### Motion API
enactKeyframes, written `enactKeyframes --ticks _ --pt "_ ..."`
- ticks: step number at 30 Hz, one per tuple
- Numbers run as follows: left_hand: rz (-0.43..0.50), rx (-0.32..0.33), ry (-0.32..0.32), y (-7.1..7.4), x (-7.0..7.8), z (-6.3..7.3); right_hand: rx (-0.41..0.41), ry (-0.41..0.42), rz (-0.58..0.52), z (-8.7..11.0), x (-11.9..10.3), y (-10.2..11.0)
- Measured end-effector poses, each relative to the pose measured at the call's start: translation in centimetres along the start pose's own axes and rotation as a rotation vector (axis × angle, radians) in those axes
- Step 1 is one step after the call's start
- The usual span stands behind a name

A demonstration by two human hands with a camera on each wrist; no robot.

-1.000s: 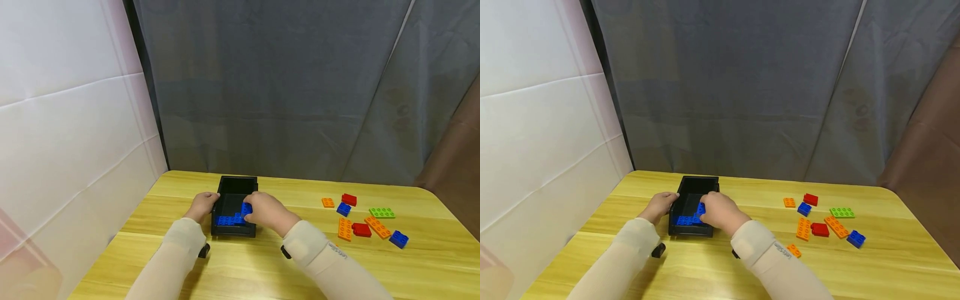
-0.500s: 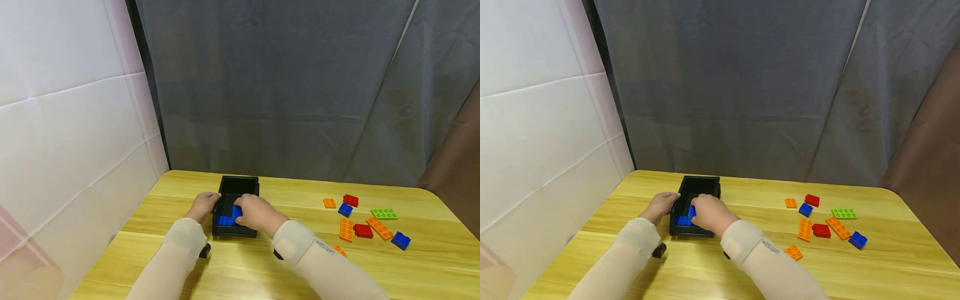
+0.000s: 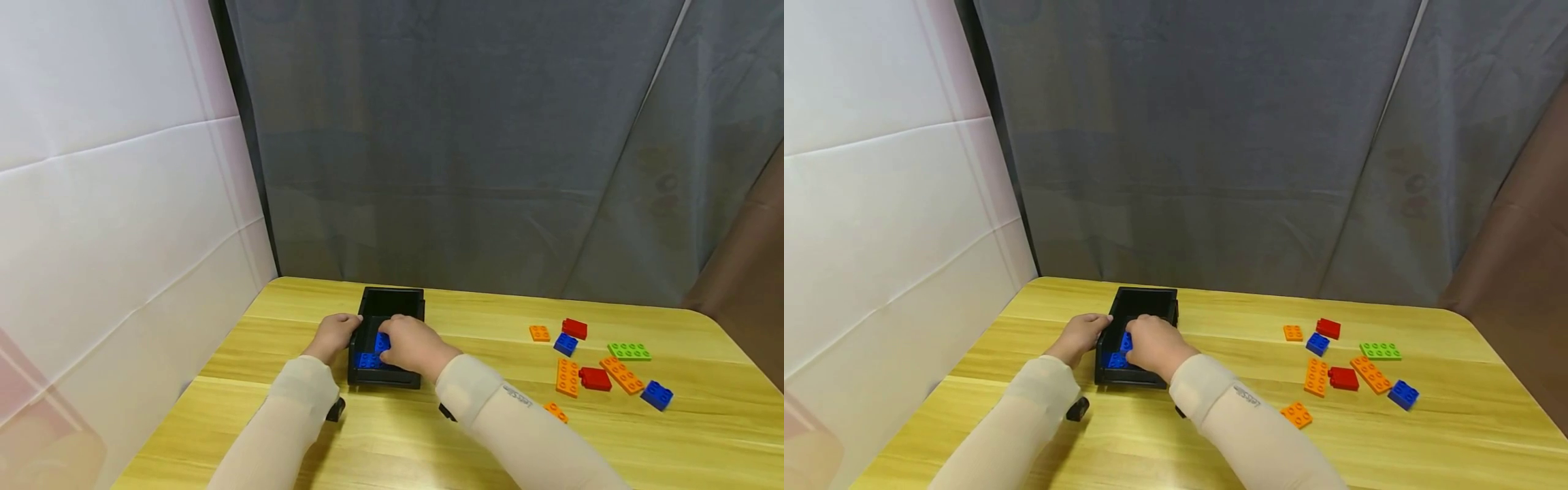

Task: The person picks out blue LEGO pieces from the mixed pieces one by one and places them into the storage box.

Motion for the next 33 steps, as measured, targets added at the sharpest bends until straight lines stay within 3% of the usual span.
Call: enactKeyframes --ticks 20,33 --pt "0.013 0.004 0.025 0.2 0.0 -0.2 0.003 -0.038 -0.069 -2.0 0.2 -1.0" --pt "0.015 0.000 0.012 0.1 0.2 -0.2 0.000 -0.035 -0.041 -3.1 0.4 -1.5"
Point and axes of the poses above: each hand's wrist, its own z-axis away from the middle knuckle, its own y-axis out of the back of the hand, x = y × z, the point moved 1 cm from there along -z, towards the middle knuckle, and after that the axes turned 8 degrees about y, right-handed, at the moved point
